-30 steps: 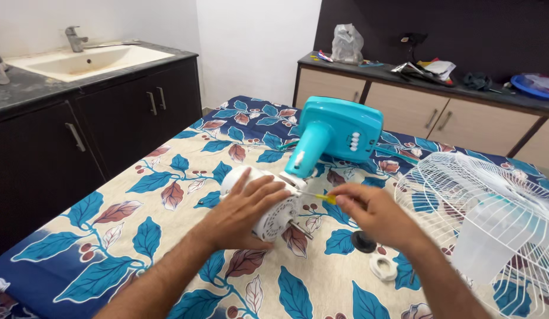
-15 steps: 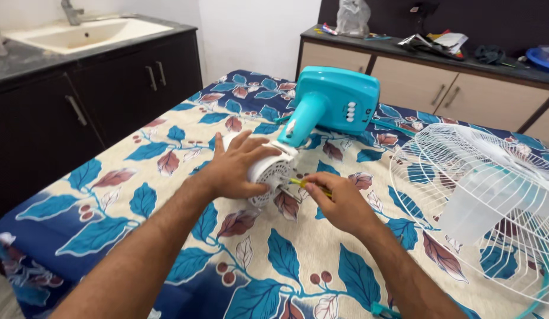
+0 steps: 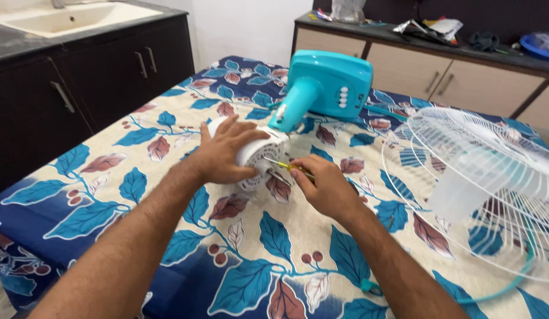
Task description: The person uses a yellow screwdriver to unscrew and remove the top cap of a white cylindrical appliance component. They then use the screwdriver to pry open the side seam of the component's housing, separating the two halves.
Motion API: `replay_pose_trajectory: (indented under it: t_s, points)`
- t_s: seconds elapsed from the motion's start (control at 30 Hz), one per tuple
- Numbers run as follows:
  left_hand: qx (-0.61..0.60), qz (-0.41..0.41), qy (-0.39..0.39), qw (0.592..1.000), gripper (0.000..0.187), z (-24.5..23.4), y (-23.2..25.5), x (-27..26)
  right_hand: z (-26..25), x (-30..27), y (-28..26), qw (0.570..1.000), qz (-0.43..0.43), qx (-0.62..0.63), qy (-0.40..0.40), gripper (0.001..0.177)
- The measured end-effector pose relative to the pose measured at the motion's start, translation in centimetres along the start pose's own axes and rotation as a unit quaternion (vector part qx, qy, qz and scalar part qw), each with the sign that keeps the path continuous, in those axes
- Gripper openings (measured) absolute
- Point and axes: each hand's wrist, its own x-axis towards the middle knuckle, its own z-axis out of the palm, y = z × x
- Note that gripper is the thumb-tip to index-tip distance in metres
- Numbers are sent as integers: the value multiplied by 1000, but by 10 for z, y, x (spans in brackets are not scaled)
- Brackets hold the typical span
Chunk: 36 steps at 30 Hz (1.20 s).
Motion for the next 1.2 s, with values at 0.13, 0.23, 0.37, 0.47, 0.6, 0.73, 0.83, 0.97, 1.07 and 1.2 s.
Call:
replay_pose_trajectory:
  t_s: [0.13, 0.23, 0.37, 0.47, 0.6, 0.73, 0.83, 0.97, 1.07, 1.2]
  points:
    - [1, -15, -14, 1000, 86, -1, 3, -2, 0, -3, 0, 1000, 25, 10, -9, 27]
    - [-10, -22, -7, 1000, 87, -3, 5, -5, 3, -5, -4, 1000, 6, 17, -10, 27]
    - [-21, -30, -13, 999, 84, -4, 6, -9, 6, -7, -6, 1000, -19, 5, -5, 26]
    - [-21, -34, -24, 999, 83, -4, 6, -9, 7, -7, -7, 1000, 2, 3, 4, 26]
    - [-18, -38, -31, 999, 84, -4, 4, -9, 9, -7, -8, 1000, -2, 0, 7, 26]
    - [-15, -37, -31, 999, 85, -3, 4, -7, 10, -10, -9, 1000, 6, -16, 21, 26]
    - [-19, -44, -37, 998, 84, -3, 5, -8, 11, -11, -10, 1000, -3, 0, 28, 26]
    - [-27, -39, -35, 998, 83, -3, 4, -10, 13, -11, -13, 1000, -5, -1, 23, 26]
    - [-26, -36, -37, 998, 84, -5, 4, -8, 11, -12, -15, 999, 22, -14, 21, 27]
    - [-32, -29, -35, 998, 84, -5, 2, -10, 14, -15, -20, 999, -13, -22, 38, 26]
